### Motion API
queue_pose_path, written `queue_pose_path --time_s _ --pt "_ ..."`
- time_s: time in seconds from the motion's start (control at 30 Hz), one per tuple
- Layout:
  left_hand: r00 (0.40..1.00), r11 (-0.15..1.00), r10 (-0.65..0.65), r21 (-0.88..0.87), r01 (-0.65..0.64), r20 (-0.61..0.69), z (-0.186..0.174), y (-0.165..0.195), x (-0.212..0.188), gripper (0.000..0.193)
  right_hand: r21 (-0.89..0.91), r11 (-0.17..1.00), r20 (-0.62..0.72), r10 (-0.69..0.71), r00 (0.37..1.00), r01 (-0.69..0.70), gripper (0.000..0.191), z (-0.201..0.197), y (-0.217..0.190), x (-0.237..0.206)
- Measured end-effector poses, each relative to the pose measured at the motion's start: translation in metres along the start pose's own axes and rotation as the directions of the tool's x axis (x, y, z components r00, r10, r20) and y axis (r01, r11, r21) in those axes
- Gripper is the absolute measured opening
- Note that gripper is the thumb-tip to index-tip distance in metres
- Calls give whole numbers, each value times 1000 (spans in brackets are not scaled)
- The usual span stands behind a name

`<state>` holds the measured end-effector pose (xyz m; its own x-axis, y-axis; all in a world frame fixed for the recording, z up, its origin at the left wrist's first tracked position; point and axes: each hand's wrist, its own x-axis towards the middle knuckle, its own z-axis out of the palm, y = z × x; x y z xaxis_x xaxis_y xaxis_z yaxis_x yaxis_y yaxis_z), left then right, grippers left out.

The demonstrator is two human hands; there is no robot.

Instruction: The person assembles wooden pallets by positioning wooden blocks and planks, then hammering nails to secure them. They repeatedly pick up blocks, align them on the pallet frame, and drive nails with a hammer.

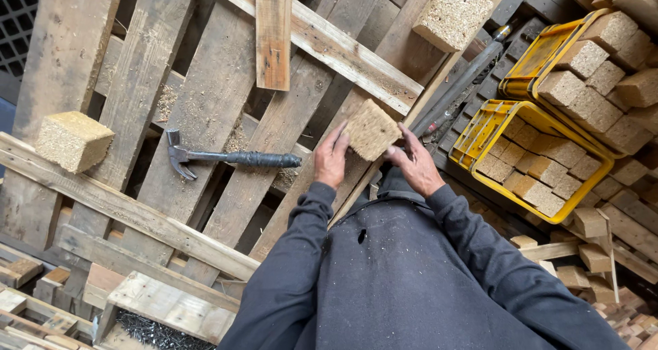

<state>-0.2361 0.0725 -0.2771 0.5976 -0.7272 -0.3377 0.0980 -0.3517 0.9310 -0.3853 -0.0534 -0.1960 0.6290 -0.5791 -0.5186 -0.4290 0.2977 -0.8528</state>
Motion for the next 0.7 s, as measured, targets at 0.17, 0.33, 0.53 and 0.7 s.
queue_pose_path --time_s 0.17,0.33,0.53,0.7 --pt "983 988 -155 -3 156 100 11 10 21 44 199 970 -112 167 980 -143 65 0 4 8" --pt "986 991 -118 72 110 119 5 8 19 37 173 985 -45 27 999 -18 78 -4 21 1" --pt "906 791 -384 -442 422 179 0 12 12 42 310 951 16 -24 1000 18 89 -3 37 -16" --pt "901 723 -382 -539 431 208 -15 18 25 34 294 955 84 -58 995 31 80 -1 45 -18"
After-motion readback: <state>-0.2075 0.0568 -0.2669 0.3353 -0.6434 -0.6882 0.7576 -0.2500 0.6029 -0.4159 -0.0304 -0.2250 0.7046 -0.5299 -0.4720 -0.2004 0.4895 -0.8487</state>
